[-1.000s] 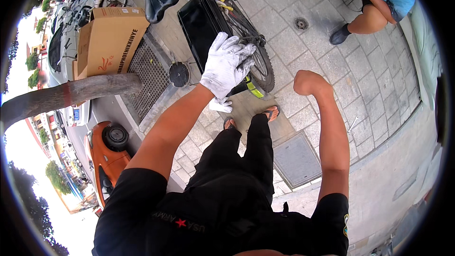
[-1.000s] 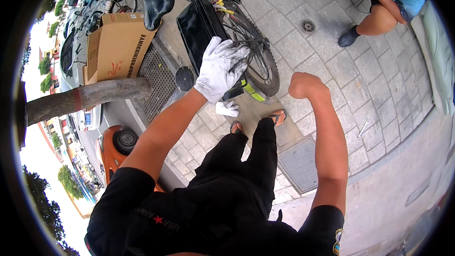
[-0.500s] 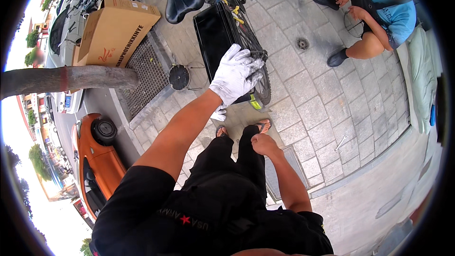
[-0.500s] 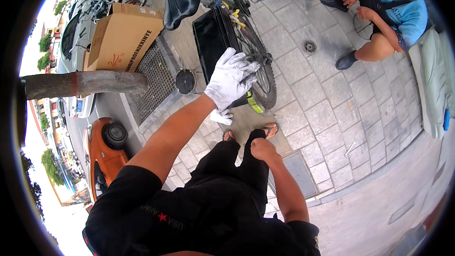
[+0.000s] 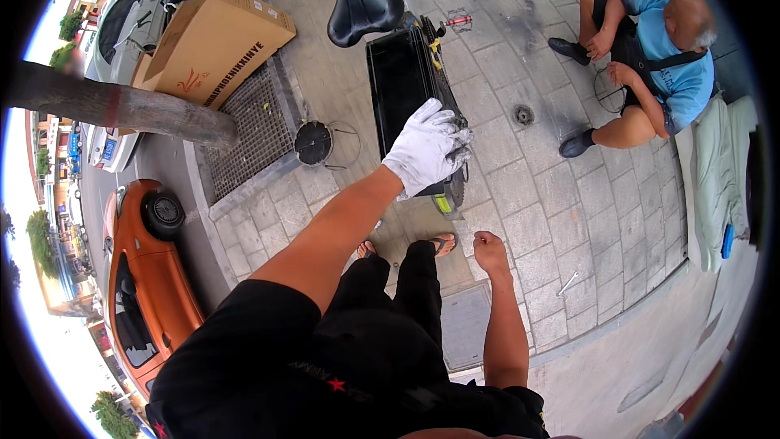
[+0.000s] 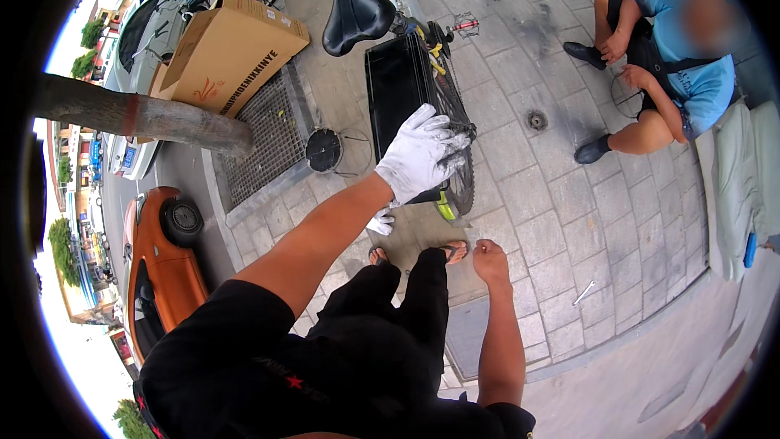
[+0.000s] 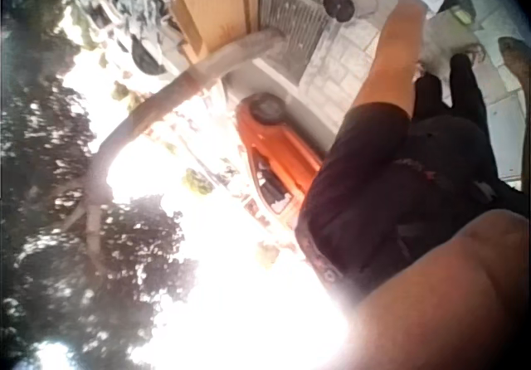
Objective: The person adjusts the handlebars and digital display of a bicycle using a screwdriver. They then remove a white glove and use a wrench to tighten a bolt on the bicycle's rear rack. The person works on the bicycle outdoors on a sidewalk before moving into a shop.
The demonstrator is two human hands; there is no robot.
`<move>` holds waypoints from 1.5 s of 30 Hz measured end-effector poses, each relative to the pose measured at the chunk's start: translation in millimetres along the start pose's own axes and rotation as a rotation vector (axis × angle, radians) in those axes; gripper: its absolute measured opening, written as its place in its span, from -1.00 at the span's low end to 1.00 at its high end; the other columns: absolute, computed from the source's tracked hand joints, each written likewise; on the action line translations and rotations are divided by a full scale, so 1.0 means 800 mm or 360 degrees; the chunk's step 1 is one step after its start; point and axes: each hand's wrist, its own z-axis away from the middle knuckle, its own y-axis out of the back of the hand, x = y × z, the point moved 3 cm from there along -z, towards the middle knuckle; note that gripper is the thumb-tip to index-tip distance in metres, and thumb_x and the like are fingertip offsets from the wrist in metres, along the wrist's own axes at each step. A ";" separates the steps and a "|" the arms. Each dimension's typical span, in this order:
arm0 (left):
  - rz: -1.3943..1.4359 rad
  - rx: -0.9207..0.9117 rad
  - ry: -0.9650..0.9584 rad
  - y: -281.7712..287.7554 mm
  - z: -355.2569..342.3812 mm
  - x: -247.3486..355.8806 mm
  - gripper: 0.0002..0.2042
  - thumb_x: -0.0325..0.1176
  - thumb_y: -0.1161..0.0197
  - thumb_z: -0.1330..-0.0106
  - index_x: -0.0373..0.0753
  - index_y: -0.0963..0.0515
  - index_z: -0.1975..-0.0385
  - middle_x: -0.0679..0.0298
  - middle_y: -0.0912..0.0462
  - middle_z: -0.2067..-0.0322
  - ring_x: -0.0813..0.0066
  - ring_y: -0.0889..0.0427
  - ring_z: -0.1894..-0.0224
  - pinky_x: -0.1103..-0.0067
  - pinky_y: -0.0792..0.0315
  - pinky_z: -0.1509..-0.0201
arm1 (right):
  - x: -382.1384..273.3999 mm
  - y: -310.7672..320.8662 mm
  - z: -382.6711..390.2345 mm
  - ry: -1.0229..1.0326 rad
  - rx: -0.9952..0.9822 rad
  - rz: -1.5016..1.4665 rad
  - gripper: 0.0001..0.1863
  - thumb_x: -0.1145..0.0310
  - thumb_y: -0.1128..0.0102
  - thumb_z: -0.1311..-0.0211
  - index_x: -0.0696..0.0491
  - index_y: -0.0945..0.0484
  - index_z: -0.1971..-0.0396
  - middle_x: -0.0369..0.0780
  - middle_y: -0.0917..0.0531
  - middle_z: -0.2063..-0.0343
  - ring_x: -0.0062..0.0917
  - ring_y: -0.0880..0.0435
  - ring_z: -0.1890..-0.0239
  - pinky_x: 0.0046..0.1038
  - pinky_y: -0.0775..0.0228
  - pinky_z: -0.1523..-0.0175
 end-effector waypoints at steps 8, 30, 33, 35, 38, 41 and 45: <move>0.0046 0.0041 0.0081 0.010 0.023 -0.004 -0.65 -0.09 -0.29 -0.32 -0.17 -0.75 0.06 0.25 -0.78 0.13 0.22 -0.60 -0.20 0.21 -0.20 -0.52 | -0.004 -0.066 0.078 -0.0008 -0.0207 0.0196 -0.61 0.20 -0.10 -0.33 0.04 -0.71 -0.04 0.07 -0.72 -0.01 -0.04 -0.68 -0.14 -0.17 -0.50 -0.25; 0.0387 -0.1374 0.2722 0.012 0.955 -0.119 -0.40 0.19 0.06 -0.49 -0.23 -0.68 -0.05 -0.03 -0.73 -0.04 0.11 -0.73 -0.10 0.17 -0.50 -0.14 | -0.196 0.004 0.046 0.0154 0.0649 0.0875 -0.31 0.15 -0.20 -0.24 -0.04 -0.42 -0.40 0.02 -0.55 -0.26 -0.05 -0.60 -0.24 -0.10 -0.45 -0.33; 0.0357 -0.0924 0.3021 0.090 1.031 -0.108 -0.39 0.21 0.08 -0.53 -0.19 -0.67 -0.10 -0.07 -0.67 -0.12 0.01 -0.64 -0.23 0.17 -0.47 -0.25 | -0.255 -0.087 0.105 0.0304 -0.0073 0.1301 -0.35 0.13 -0.21 -0.23 0.00 -0.53 -0.33 0.04 -0.63 -0.22 -0.12 -0.60 -0.29 -0.11 -0.43 -0.37; 0.0442 -0.0766 0.3148 0.096 1.062 -0.124 -0.39 0.24 0.03 -0.45 -0.16 -0.68 -0.08 -0.03 -0.66 -0.15 -0.01 -0.64 -0.23 0.19 -0.49 -0.23 | -0.228 -0.162 0.079 0.0395 -0.0092 0.1120 -0.36 0.09 -0.20 -0.24 0.02 -0.55 -0.31 0.03 -0.62 -0.24 -0.14 -0.58 -0.31 -0.17 -0.43 -0.39; 0.0586 -0.0772 0.3098 0.124 1.005 -0.117 -0.35 0.25 0.11 -0.51 -0.22 -0.65 -0.11 -0.09 -0.63 -0.15 -0.06 -0.60 -0.26 0.16 -0.48 -0.24 | -0.223 -0.266 0.078 0.0683 -0.0361 0.1130 -0.32 0.01 -0.27 -0.21 0.05 -0.57 -0.29 0.03 -0.64 -0.20 -0.10 -0.62 -0.27 -0.23 -0.44 -0.37; 0.1305 0.0033 0.2947 0.045 0.984 -0.137 -0.36 0.24 0.12 -0.55 -0.22 -0.60 -0.17 0.02 -0.66 -0.02 0.01 -0.61 -0.05 0.23 -0.47 -0.15 | -0.282 -0.353 0.106 0.0663 -0.0715 0.0918 -0.32 -0.03 -0.28 -0.25 0.18 -0.60 -0.21 0.01 -0.72 -0.08 -0.25 -0.71 -0.11 -0.35 -0.52 -0.24; 0.3490 0.1427 0.2131 0.084 0.740 -0.119 -0.40 0.28 -0.01 -0.52 -0.13 -0.58 -0.18 0.12 -0.69 -0.06 0.20 -0.64 -0.09 0.37 -0.49 -0.25 | -0.313 -0.390 0.118 0.0415 -0.0782 0.0404 -0.34 -0.09 -0.28 -0.35 0.17 -0.60 -0.20 -0.13 -0.75 0.01 -0.42 -0.71 0.01 -0.35 -0.55 -0.12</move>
